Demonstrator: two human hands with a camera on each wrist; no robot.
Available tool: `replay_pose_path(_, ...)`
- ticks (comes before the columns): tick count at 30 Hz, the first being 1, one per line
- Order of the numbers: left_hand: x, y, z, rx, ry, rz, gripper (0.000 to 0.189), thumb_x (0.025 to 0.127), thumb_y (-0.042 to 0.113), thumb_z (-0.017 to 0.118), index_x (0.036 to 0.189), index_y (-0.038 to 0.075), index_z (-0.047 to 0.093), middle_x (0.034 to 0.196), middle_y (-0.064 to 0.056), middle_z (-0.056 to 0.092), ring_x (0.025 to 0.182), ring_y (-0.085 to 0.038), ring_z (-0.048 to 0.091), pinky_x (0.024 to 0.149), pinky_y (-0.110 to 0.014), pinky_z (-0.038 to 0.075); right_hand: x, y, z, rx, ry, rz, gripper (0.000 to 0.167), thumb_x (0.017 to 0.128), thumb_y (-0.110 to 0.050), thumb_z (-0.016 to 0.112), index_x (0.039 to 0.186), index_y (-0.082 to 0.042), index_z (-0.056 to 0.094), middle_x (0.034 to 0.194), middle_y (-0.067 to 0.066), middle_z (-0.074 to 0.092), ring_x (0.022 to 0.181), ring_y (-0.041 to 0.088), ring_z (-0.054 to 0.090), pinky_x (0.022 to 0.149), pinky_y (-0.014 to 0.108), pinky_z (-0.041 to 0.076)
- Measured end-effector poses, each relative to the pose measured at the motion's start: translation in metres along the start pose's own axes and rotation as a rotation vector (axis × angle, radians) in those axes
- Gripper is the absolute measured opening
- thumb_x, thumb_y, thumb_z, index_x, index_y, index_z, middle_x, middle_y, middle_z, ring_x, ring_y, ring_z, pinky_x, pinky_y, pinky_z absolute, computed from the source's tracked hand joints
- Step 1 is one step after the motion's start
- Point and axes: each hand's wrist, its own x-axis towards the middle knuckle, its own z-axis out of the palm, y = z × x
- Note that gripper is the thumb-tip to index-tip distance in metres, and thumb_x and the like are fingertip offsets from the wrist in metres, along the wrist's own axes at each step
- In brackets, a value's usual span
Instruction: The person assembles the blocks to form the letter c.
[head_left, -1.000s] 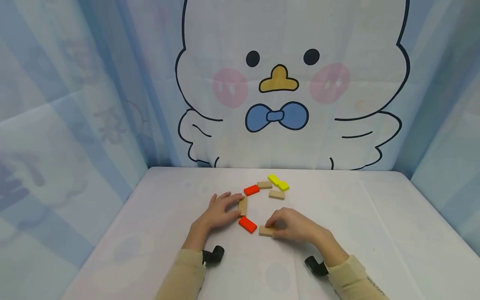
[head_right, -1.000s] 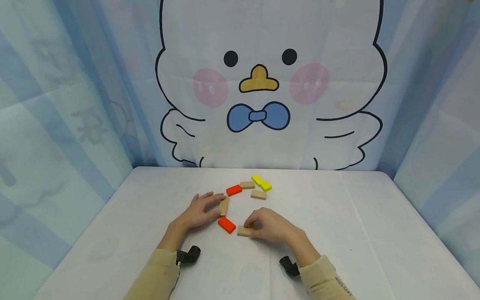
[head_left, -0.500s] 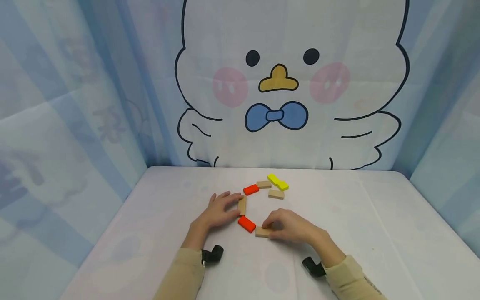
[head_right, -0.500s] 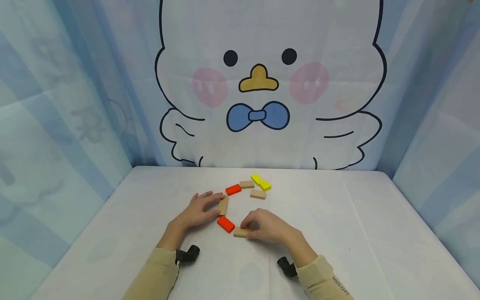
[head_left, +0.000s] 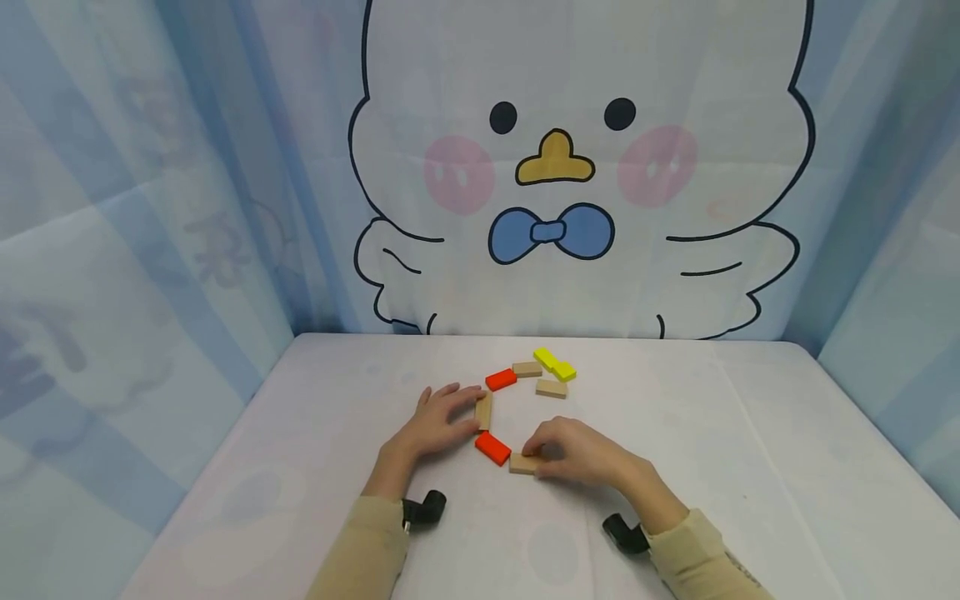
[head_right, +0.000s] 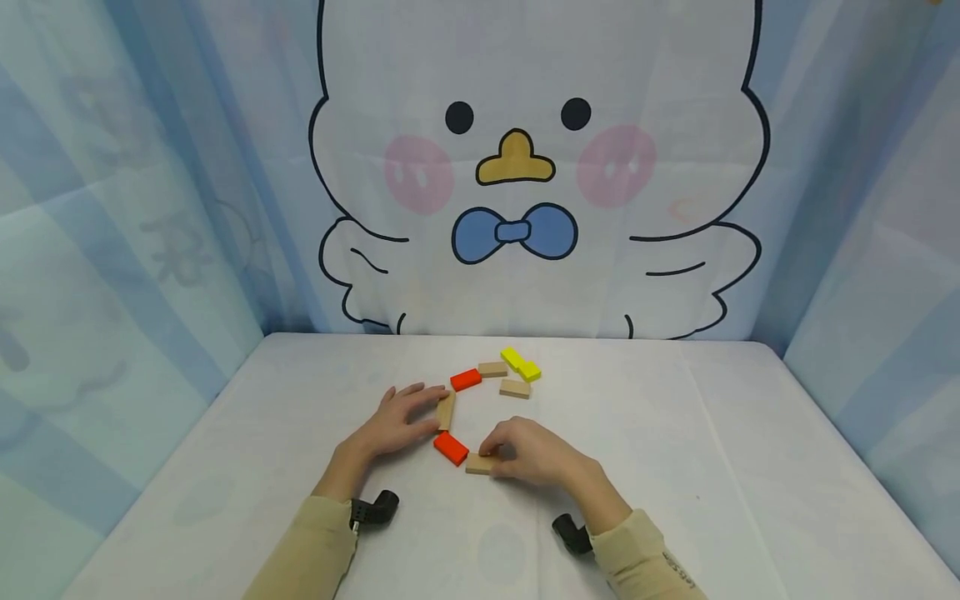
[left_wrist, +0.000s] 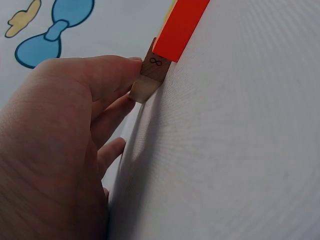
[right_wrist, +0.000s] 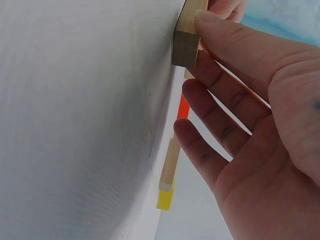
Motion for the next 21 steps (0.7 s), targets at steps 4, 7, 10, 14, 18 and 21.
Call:
replay_pose_path(4, -0.0004, -0.0004, 0.0002, -0.003, 0.0, -0.003, 0.053, 0.097, 0.035, 0.06, 0.148, 0.023, 0.053, 0.15, -0.004, 0.051, 0.146, -0.035, 0.03, 0.118, -0.062, 0.003, 0.0011, 0.0005, 0.0008, -0.002, 0.0, 0.001, 0.024, 0.089, -0.014, 0.078, 0.112, -0.015, 0.075, 0.107, -0.011, 0.067, 0.1, 0.012, 0.058, 0.095, 0.043, 0.05)
replay_pose_path(7, -0.0007, -0.001, 0.0005, -0.005, -0.001, -0.006, 0.053, 0.096, 0.036, 0.06, 0.148, 0.023, 0.053, 0.15, -0.003, 0.051, 0.146, -0.035, 0.03, 0.118, -0.061, 0.003, 0.0017, 0.0007, 0.0014, -0.003, -0.001, -0.003, 0.024, 0.089, -0.013, 0.078, 0.112, -0.014, 0.075, 0.107, -0.01, 0.068, 0.101, 0.012, 0.059, 0.095, 0.043, 0.05)
replay_pose_path(10, -0.0012, -0.0013, 0.0014, -0.003, -0.009, -0.017, 0.054, 0.096, 0.037, 0.06, 0.148, 0.024, 0.053, 0.15, -0.002, 0.051, 0.146, -0.034, 0.029, 0.118, -0.061, 0.003, 0.0011, 0.0008, 0.0014, -0.007, 0.001, -0.006, 0.025, 0.089, -0.014, 0.078, 0.113, -0.013, 0.075, 0.108, -0.009, 0.068, 0.101, 0.013, 0.06, 0.095, 0.043, 0.051)
replay_pose_path(14, -0.0016, -0.0008, 0.0025, -0.002, -0.008, -0.02, 0.053, 0.096, 0.036, 0.06, 0.147, 0.023, 0.054, 0.15, -0.003, 0.051, 0.146, -0.034, 0.029, 0.118, -0.062, 0.002, -0.0008, 0.0011, -0.0002, -0.017, 0.03, -0.006, 0.026, 0.089, -0.014, 0.077, 0.115, -0.011, 0.075, 0.111, -0.006, 0.068, 0.104, 0.016, 0.061, 0.096, 0.045, 0.05)
replay_pose_path(18, -0.0011, 0.0, 0.0027, 0.0, -0.013, -0.024, 0.053, 0.096, 0.035, 0.06, 0.148, 0.024, 0.054, 0.151, -0.002, 0.05, 0.146, -0.034, 0.029, 0.118, -0.061, 0.002, -0.0032, 0.0026, -0.0037, -0.025, 0.065, 0.001, 0.025, 0.09, -0.012, 0.075, 0.115, -0.009, 0.074, 0.112, -0.004, 0.068, 0.107, 0.02, 0.061, 0.097, 0.047, 0.049)
replay_pose_path(21, -0.0001, 0.0004, 0.0022, 0.003, -0.009, -0.016, 0.054, 0.096, 0.036, 0.06, 0.148, 0.024, 0.053, 0.151, -0.002, 0.05, 0.147, -0.034, 0.029, 0.118, -0.061, 0.002, -0.0039, 0.004, -0.0077, -0.02, 0.084, 0.01, 0.026, 0.09, -0.011, 0.075, 0.116, -0.008, 0.073, 0.114, -0.002, 0.068, 0.109, 0.022, 0.061, 0.098, 0.048, 0.049)
